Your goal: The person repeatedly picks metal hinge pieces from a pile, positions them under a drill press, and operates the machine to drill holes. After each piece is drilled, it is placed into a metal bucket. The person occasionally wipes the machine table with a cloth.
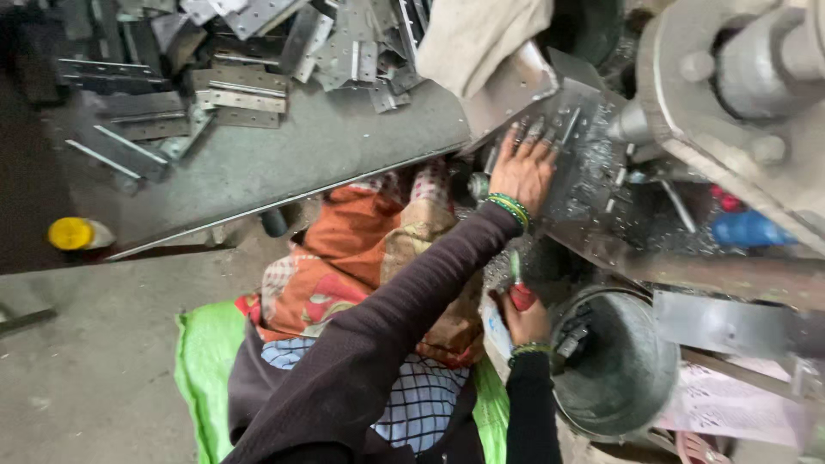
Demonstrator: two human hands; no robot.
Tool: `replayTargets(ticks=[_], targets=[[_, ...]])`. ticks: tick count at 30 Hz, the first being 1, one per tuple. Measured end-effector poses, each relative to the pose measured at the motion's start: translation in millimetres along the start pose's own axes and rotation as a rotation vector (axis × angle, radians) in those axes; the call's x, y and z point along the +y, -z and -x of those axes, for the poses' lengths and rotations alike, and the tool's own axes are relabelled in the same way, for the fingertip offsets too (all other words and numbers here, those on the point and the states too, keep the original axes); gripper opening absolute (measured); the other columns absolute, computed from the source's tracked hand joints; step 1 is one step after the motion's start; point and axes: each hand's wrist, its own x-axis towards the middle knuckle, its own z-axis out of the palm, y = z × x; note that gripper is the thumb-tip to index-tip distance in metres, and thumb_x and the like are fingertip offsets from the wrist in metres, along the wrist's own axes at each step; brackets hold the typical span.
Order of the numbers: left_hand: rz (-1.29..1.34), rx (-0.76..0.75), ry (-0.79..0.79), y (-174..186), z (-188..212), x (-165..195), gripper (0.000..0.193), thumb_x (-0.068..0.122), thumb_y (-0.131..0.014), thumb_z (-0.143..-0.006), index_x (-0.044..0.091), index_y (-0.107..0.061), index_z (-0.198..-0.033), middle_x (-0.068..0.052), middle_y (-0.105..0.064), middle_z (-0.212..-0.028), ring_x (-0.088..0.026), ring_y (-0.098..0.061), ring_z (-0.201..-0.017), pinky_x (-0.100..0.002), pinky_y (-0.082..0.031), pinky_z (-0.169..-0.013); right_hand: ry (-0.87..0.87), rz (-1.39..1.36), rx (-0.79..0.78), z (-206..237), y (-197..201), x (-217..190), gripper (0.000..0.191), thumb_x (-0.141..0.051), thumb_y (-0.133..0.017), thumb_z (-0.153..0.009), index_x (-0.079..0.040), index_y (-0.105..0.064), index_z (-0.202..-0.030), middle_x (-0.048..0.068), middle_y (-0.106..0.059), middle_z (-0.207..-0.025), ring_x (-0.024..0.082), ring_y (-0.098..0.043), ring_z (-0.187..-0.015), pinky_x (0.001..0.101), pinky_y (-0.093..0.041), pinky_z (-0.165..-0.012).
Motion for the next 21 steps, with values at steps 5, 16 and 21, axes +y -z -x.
replayTargets(ticks=[5,16,21], targets=[[-0.088,-0.031,-0.063,7,8,-6,0.051,0.024,-0.044,-0.094,0.013,-0.053,-0.143,-0.008,-0.048,-0.154,-0.025,-0.039,-0.147,-0.058,-0.007,-0.124,-0.334,0.134,-0.245,-17,49,-44,0.05,-0.053,-0.073,-0.085,-0.005,-0.078,-0.099,0.022,-0.079,-0.093,0.038,-0.075,-0.089,0.0446,-0.054,-0.078],[-0.027,0.034,-0.048,-11,-18,4,0.048,0.024,-0.047,-0.096,0.011,-0.059,-0.14,-0.009,-0.052,-0.151,-0.026,-0.041,-0.144,-0.056,-0.014,-0.125,-0.223,0.31,-0.05,-13,5,3,0.06,-0.062,-0.074,-0.082,-0.005,-0.074,-0.1,0.019,-0.076,-0.088,0.038,-0.072,-0.08,0.0465,-0.055,-0.072],[-0.026,0.042,-0.13,-4,8,-6,0.039,0.026,-0.051,-0.101,0.01,-0.066,-0.132,-0.007,-0.06,-0.137,-0.026,-0.046,-0.143,-0.058,-0.015,-0.129,-0.012,0.15,-0.016,-4,15,14,0.054,-0.056,-0.072,-0.081,-0.009,-0.075,-0.107,0.02,-0.075,-0.097,0.042,-0.071,-0.091,0.0488,-0.055,-0.076]])
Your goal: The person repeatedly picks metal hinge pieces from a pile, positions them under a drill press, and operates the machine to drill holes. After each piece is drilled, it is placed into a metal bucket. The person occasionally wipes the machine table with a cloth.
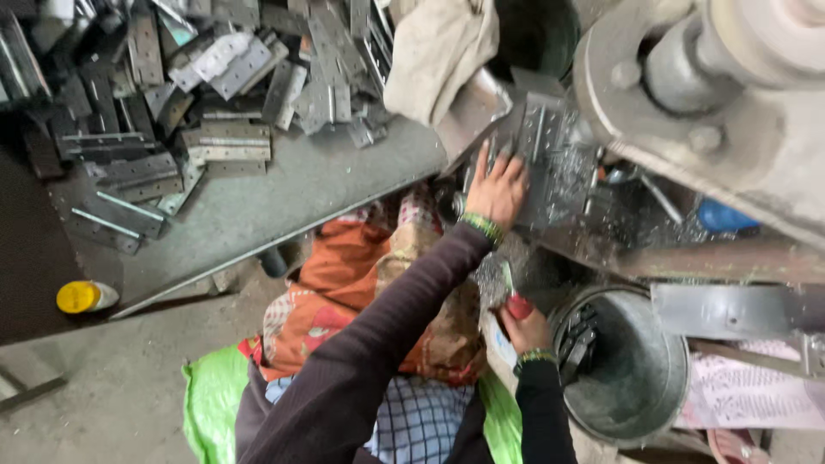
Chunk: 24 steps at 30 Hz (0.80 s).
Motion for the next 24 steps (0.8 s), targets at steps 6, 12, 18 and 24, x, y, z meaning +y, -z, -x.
replayTargets(ticks=[6,12,18,24], targets=[[-0.023,0.014,-0.061,-9,-10,-1,0.041,0.033,-0.058,-0.096,0.01,-0.064,-0.13,-0.007,-0.058,-0.139,-0.027,-0.044,-0.14,-0.065,-0.02,-0.121,-0.343,0.324,-0.296,-10,73,-55,0.073,-0.069,-0.066,-0.085,-0.01,-0.057,-0.126,0.024,-0.075,-0.102,0.043,-0.072,-0.097,0.0513,-0.057,-0.081],[-0.307,-0.043,-0.147,-8,5,7,0.06,0.036,-0.061,-0.089,0.022,-0.054,-0.147,-0.011,-0.036,-0.168,-0.035,-0.032,-0.154,-0.063,-0.009,-0.119,-0.432,0.364,-0.24,3,85,-68,0.092,-0.071,-0.062,-0.087,-0.008,-0.036,-0.149,0.018,-0.073,-0.083,0.039,-0.073,-0.078,0.0545,-0.055,-0.074],[0.085,-0.012,-0.293,19,65,11,0.055,0.038,-0.056,-0.101,0.017,-0.059,-0.151,-0.009,-0.06,-0.15,-0.038,-0.045,-0.144,-0.07,-0.009,-0.127,-0.46,0.178,-0.15,14,87,-58,0.074,-0.062,-0.063,-0.089,-0.011,-0.046,-0.14,0.011,-0.069,-0.084,0.029,-0.068,-0.07,0.0464,-0.055,-0.064],[0.189,0.063,-0.184,56,120,-31,0.03,0.032,-0.064,-0.1,0.008,-0.068,-0.117,-0.015,-0.066,-0.131,-0.04,-0.053,-0.137,-0.058,-0.033,-0.127,-0.308,0.307,0.091,44,104,-77,0.071,-0.058,-0.072,-0.083,-0.013,-0.05,-0.134,0.014,-0.066,-0.104,0.031,-0.067,-0.089,0.0456,-0.052,-0.069]])
